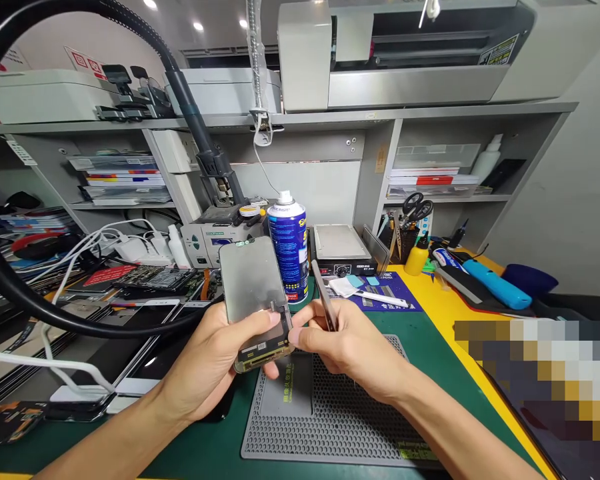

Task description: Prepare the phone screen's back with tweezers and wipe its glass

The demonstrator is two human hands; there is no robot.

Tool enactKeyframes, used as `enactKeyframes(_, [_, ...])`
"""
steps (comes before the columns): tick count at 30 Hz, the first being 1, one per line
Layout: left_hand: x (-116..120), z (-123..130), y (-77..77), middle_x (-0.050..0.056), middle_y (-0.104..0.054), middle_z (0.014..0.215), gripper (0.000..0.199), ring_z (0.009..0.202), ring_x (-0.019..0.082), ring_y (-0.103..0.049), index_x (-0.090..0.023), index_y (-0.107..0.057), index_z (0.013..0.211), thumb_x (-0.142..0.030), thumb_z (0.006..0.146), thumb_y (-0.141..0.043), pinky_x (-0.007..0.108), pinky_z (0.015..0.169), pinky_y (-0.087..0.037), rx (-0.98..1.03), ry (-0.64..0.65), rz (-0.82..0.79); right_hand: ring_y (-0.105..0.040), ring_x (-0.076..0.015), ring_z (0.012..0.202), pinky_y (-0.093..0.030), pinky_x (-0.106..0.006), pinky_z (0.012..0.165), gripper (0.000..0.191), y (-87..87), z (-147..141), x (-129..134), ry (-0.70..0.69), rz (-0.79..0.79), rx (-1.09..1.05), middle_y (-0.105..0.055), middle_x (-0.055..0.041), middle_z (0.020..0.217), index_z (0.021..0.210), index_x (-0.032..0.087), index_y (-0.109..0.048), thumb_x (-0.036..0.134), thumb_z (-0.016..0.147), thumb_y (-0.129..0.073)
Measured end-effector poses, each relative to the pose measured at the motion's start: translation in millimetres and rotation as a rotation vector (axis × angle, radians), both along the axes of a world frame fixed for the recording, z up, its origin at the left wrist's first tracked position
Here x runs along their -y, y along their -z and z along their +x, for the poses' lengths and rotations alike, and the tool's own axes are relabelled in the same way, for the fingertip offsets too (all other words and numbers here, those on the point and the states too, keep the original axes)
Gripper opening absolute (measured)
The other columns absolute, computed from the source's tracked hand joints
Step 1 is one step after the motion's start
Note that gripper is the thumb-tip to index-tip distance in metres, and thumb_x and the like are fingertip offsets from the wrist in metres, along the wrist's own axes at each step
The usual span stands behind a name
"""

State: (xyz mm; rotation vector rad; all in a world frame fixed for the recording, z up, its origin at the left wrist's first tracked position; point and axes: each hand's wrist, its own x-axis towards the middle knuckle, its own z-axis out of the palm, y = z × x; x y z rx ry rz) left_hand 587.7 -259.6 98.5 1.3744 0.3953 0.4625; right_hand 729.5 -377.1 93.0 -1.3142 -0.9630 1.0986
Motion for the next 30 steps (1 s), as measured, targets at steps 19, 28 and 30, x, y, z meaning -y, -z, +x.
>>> enactKeyframes(19, [9,-3,-4.1,0.005,-0.065,0.071,0.028,0.053,0.014,-0.062,-0.012,-0.060,0.070,-0.034,0.087,-0.061,0.025,0.052,-0.057,-0.045,-0.006,0.254,-0.016,-0.0037,0.042,-0.012,-0.019,0.039,0.026,9.1,-5,-1,0.028,-0.012,-0.051,-0.028,0.0100,0.049,0.075,0.019,-0.050,0.034,0.087,-0.066])
enactKeyframes(28, [8,-3,-4.7,0.005,-0.065,0.068,0.026,0.053,0.015,-0.062,-0.012,-0.061,0.071,-0.035,0.084,-0.063,0.025,0.051,-0.056,-0.046,-0.010,0.234,-0.016,-0.0036,0.041,-0.014,-0.018,0.039,0.018,10.2,-4,-2,0.014,0.000,-0.062,-0.029,0.0103,0.048,0.075,0.019,-0.052,0.027,0.086,-0.063])
enactKeyframes(30, [8,-3,-4.5,0.005,-0.065,0.069,0.027,0.053,0.015,-0.062,-0.012,-0.062,0.073,-0.036,0.085,-0.063,0.025,0.052,-0.056,-0.046,-0.015,0.238,-0.016,-0.0035,0.041,-0.014,-0.018,0.039,0.019,9.0,-4,-2,0.020,-0.004,-0.053,-0.029,0.0102,0.048,0.075,0.019,-0.051,0.028,0.086,-0.064])
